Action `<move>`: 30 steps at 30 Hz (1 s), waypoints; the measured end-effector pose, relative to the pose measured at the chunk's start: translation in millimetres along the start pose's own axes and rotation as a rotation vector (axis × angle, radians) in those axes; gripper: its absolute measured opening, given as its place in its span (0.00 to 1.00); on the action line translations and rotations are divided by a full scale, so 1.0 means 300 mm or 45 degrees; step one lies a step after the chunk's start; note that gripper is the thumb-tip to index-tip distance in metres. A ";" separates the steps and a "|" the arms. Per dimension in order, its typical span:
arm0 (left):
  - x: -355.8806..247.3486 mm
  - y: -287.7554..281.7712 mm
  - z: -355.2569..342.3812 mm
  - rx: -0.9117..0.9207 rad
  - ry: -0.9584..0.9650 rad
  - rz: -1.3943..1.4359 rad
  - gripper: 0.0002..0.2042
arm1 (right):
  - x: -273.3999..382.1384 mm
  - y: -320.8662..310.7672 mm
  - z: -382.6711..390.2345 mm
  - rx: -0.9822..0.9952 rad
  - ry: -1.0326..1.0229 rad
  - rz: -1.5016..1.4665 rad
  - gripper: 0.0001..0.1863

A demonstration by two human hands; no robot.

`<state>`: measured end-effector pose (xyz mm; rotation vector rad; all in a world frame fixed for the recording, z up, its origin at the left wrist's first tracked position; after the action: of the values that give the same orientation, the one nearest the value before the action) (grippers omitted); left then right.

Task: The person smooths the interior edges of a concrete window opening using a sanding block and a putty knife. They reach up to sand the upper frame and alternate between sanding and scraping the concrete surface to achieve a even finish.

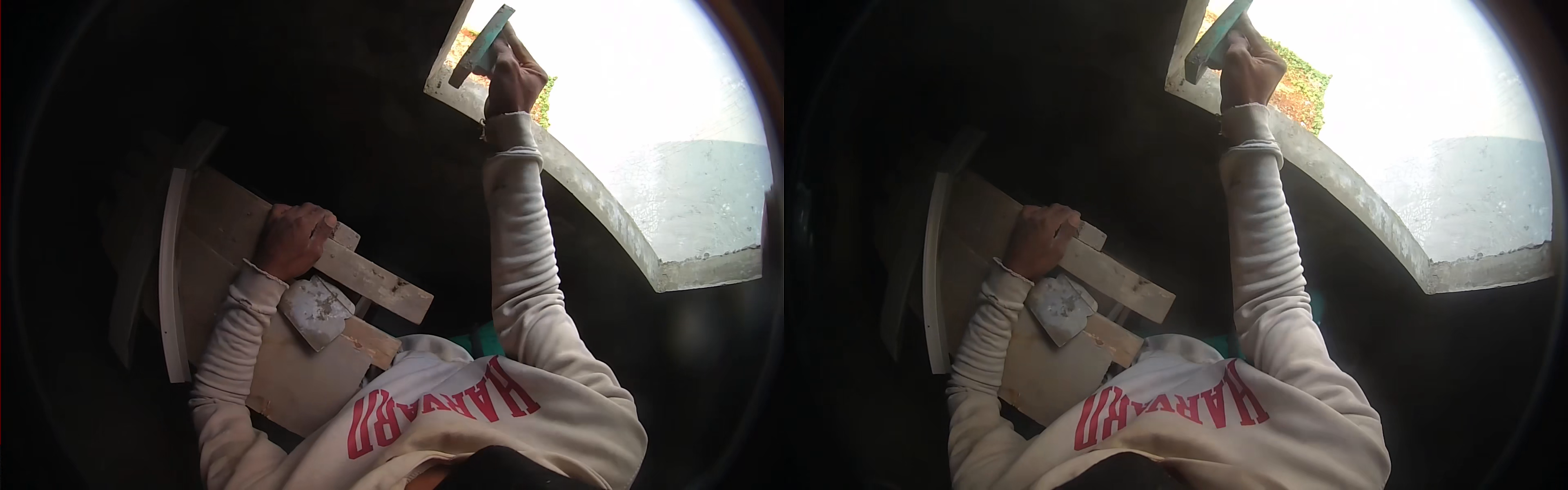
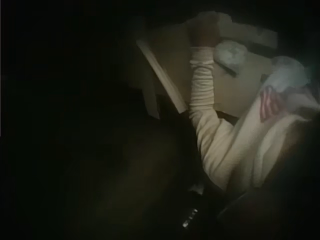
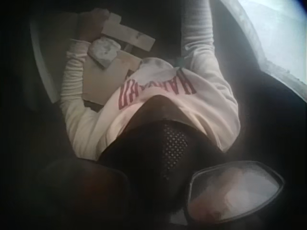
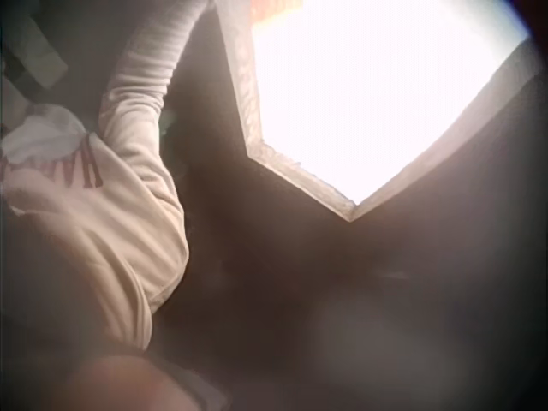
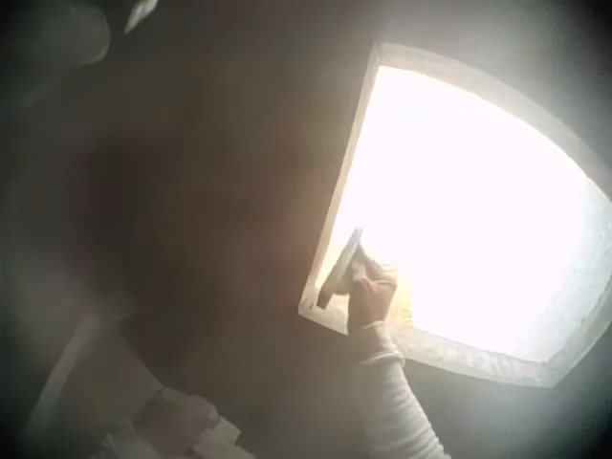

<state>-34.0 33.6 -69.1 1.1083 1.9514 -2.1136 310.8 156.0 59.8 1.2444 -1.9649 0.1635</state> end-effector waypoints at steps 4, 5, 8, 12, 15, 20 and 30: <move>0.016 0.001 -0.013 -0.040 0.058 -0.033 0.15 | -0.051 0.071 0.037 0.103 -0.180 0.156 0.21; 0.011 0.002 -0.007 -0.025 0.059 -0.024 0.15 | -0.107 0.056 -0.011 0.113 -0.198 0.181 0.21; 0.022 0.006 -0.011 -0.020 0.061 -0.020 0.15 | -0.169 0.009 -0.073 0.028 0.123 0.090 0.21; 0.009 0.004 0.008 -0.017 0.052 -0.028 0.14 | -0.047 -0.035 0.040 0.000 0.242 -0.223 0.19; 0.028 -0.008 0.013 0.022 0.045 -0.048 0.14 | 0.081 0.054 0.133 -0.045 0.371 -0.031 0.22; 0.013 -0.010 -0.011 0.045 0.038 -0.014 0.16 | -0.076 0.052 0.093 -0.051 0.382 0.098 0.22; 0.026 -0.006 -0.003 0.038 0.026 0.014 0.17 | -0.028 0.020 0.121 -0.099 0.296 -0.028 0.20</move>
<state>-40.3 38.1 -71.6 1.1470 1.9239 -2.1417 287.8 147.3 31.1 1.1431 -1.7410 0.2091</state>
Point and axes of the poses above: each hand's wrist, its own z-axis away from the middle knuckle, its own y-axis out of the palm, x = y × z, the point moved 1 cm from there along -z, towards the middle knuckle, and after that the axes turned 10 degrees about -y, right-handed, at the moved point
